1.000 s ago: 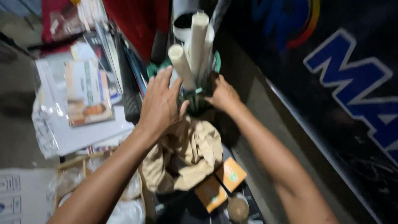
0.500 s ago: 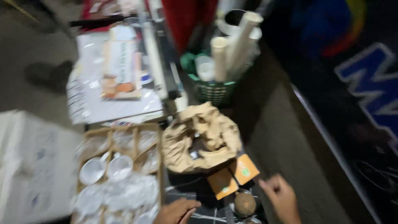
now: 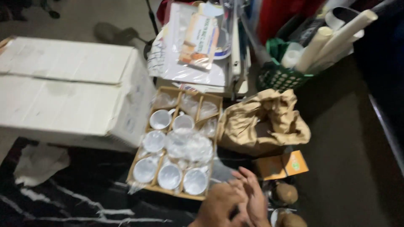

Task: The person organizes various items on a cluttered table, including rolling up printed paper and placing it into a green basket. They then unwrap several white mugs from plastic packaging, wipe them with a cloth, and place them back into a cardboard box.

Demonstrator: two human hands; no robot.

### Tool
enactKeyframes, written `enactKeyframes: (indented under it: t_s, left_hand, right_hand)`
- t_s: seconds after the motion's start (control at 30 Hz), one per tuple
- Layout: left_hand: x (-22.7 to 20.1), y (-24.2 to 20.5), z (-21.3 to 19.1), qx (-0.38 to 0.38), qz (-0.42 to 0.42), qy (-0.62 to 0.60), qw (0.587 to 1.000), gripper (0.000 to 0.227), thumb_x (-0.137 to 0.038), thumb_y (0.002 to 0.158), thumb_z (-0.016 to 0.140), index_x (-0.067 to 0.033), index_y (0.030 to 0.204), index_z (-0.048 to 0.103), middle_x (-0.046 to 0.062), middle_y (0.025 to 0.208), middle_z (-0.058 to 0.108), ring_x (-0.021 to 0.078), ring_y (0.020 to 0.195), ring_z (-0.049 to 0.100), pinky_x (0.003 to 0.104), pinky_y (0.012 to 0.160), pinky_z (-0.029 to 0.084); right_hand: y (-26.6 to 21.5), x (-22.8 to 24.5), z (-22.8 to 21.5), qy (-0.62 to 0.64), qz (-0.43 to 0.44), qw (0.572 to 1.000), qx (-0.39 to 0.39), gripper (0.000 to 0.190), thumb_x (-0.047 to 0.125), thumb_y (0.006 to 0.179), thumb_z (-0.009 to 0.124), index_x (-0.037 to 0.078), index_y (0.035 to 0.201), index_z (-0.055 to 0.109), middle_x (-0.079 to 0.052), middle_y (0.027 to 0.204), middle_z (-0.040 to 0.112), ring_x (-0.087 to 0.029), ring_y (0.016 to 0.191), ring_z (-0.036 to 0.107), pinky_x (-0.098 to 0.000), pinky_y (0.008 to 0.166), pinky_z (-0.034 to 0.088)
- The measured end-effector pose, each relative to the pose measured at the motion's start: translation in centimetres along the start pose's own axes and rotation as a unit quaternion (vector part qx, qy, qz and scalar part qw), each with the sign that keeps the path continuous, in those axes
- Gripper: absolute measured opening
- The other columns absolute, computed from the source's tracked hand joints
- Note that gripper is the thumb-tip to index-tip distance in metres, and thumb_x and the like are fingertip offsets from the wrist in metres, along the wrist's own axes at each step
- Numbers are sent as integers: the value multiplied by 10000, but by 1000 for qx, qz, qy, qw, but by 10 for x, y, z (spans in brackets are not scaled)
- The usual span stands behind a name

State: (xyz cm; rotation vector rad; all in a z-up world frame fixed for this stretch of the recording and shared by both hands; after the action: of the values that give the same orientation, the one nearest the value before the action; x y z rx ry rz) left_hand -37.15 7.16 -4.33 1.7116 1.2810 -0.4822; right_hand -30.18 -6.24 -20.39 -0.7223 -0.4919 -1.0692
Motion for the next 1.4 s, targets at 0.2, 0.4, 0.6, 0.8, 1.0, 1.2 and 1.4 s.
enactKeyframes:
  t_s: [0.2, 0.4, 0.6, 0.8, 1.0, 1.2, 1.4]
  left_hand:
    - [-27, -32, -59, 6, 203, 76, 976, 511, -444, 975, 636, -115, 1366, 651, 148, 1419, 662, 356, 1369, 609, 509, 1203, 409]
    - [111, -86, -151, 84, -66, 172, 979, 562, -496, 904, 597, -158, 1352, 621, 191, 1367, 579, 435, 1274, 560, 548, 1146, 338]
    - [166, -131, -236, 50, -203, 160, 965, 555, -197, 874, 710, -121, 1389, 517, 282, 1498, 412, 518, 1253, 522, 533, 974, 465]
    - [192, -133, -224, 85, -193, 102, 972, 528, -138, 865, 735, -171, 1353, 536, 225, 1436, 488, 476, 1150, 589, 525, 859, 535]
    - [215, -136, -208, 77, -212, 91, 970, 435, -60, 858, 698, -160, 1268, 593, 246, 1353, 548, 471, 1096, 610, 514, 857, 534]
    - [202, -139, -202, 23, -165, 69, 984, 425, 10, 816, 685, -96, 1220, 608, 244, 1314, 591, 480, 1108, 611, 506, 885, 527]
    - [180, -150, -193, 30, -206, 87, 974, 424, 21, 804, 683, -86, 1208, 608, 216, 1311, 598, 464, 1118, 614, 502, 889, 518]
  right_hand:
    - [-69, -48, 176, 145, -43, 953, 262, 721, 550, 1008, 382, 140, 1590, 270, -195, 1580, 407, -352, 1379, 483, -458, 1172, 333]
    - [-100, -111, 205, -85, 165, 961, 206, 756, 540, 982, 481, 13, 1523, 440, -162, 1523, 530, -266, 1409, 506, -388, 1180, 348]
    - [-74, -73, 206, -716, -195, 670, 23, 423, 227, 832, 775, 52, 1203, 676, -146, 1261, 670, -329, 1193, 636, -416, 1006, 501]
    - [-73, -42, 176, -788, -199, 572, -112, 344, 300, 783, 810, 78, 1005, 670, -180, 1313, 573, -377, 1076, 634, -464, 841, 533]
    - [-85, -40, 166, -820, -173, 538, -91, 383, 372, 744, 842, 119, 966, 660, -111, 997, 661, -344, 942, 669, -454, 766, 539]
    - [-82, -31, 147, -808, -188, 555, -60, 261, 252, 804, 789, 112, 976, 651, -89, 927, 671, -338, 880, 669, -449, 723, 533]
    - [-67, -11, 143, -811, -156, 564, -5, 328, 255, 780, 814, 95, 1007, 640, -135, 1014, 630, -360, 987, 635, -458, 818, 527]
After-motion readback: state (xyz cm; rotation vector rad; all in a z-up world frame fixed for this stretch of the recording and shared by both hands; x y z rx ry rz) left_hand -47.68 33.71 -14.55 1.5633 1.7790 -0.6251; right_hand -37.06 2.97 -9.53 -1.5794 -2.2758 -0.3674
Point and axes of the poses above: each hand's wrist, its own y-axis towards the middle knuckle, its own z-axis out of the palm, x = y × z, the point moved 9 cm from there along y, towards the middle knuckle
